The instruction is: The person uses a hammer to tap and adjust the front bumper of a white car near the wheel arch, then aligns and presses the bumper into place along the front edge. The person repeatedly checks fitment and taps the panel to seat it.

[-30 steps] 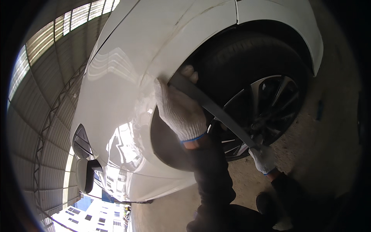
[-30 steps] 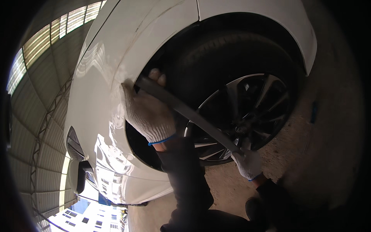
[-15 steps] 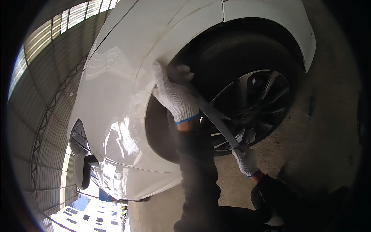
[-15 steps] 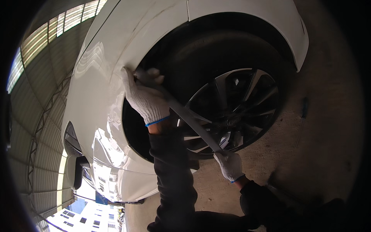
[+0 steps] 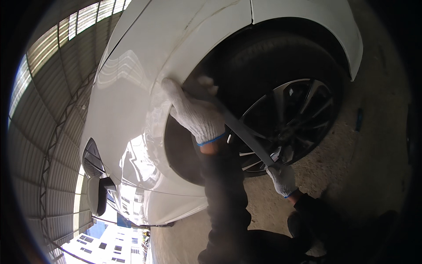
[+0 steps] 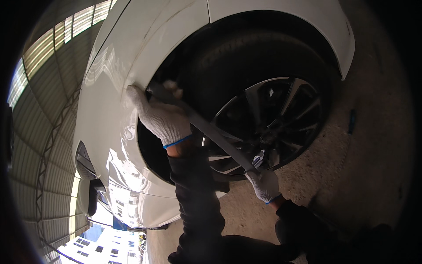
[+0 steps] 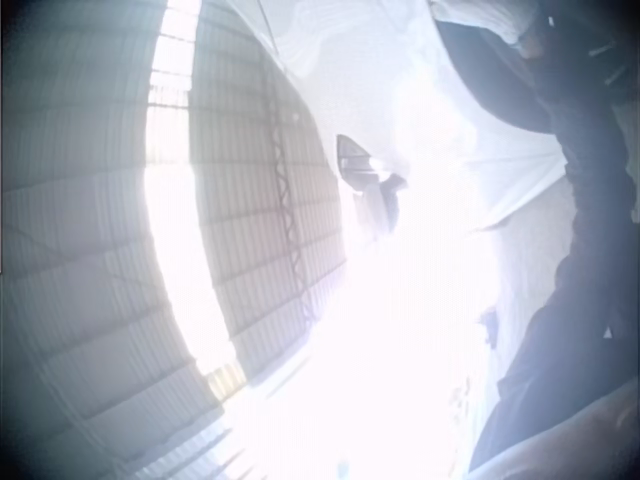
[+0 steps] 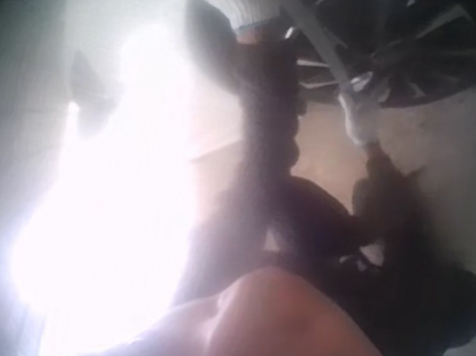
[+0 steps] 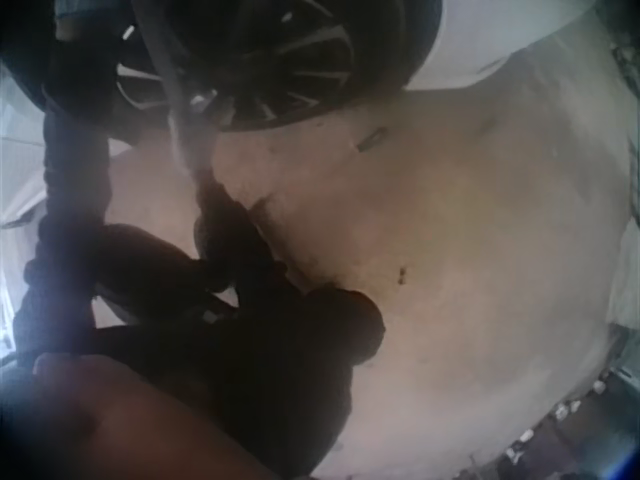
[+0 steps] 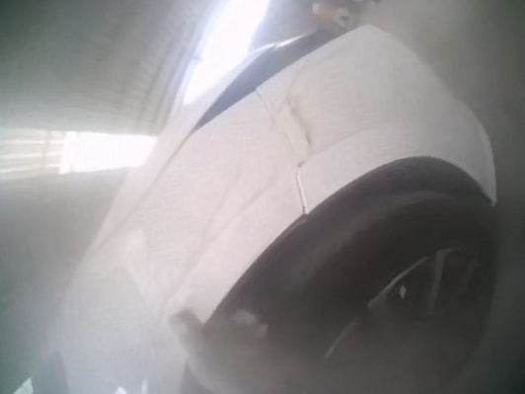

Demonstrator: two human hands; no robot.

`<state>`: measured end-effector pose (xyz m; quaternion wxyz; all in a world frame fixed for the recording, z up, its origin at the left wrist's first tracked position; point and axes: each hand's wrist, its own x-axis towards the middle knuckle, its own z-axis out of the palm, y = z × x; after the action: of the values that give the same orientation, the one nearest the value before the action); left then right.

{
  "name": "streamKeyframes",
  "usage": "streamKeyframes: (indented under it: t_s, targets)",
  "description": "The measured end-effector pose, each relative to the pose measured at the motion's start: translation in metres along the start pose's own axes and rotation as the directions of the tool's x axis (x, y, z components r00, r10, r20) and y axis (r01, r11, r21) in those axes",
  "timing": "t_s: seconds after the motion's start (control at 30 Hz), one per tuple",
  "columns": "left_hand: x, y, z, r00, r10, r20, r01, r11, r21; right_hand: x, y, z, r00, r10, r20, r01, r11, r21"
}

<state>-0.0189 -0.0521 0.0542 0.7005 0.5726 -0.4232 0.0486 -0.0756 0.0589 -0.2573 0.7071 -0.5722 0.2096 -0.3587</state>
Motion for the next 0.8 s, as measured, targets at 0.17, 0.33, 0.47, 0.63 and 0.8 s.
streamKeyframes:
  t_s: [0.17, 0.33, 0.47, 0.63, 0.8]
  targets:
    - [0.003, 0.002, 0.016, 0.999, -0.040, -0.006, 0.040, 0.999, 0.008, -0.005, -0.027, -0.038, 0.989, 0.136, -0.057, -0.140, 0.988, -0.073]
    - [0.002, -0.001, 0.005, 1.000, -0.002, 0.017, 0.002, 1.000, -0.016, -0.002, -0.027, -0.042, 0.997, 0.072, -0.025, -0.071, 0.997, 0.044]
    - [0.004, -0.004, 0.008, 0.999, 0.037, 0.033, -0.036, 0.999, -0.037, 0.004, -0.032, -0.051, 0.995, 0.095, 0.034, -0.092, 0.994, -0.063]
    - [0.000, -0.001, 0.014, 0.998, 0.069, -0.011, -0.070, 0.993, -0.093, 0.016, -0.002, -0.042, 0.997, -0.071, -0.027, 0.069, 0.995, -0.070]
    - [0.003, -0.007, 0.005, 0.998, 0.060, 0.007, -0.060, 0.998, -0.011, 0.021, 0.006, -0.035, 0.992, -0.122, -0.022, 0.116, 0.975, -0.192]
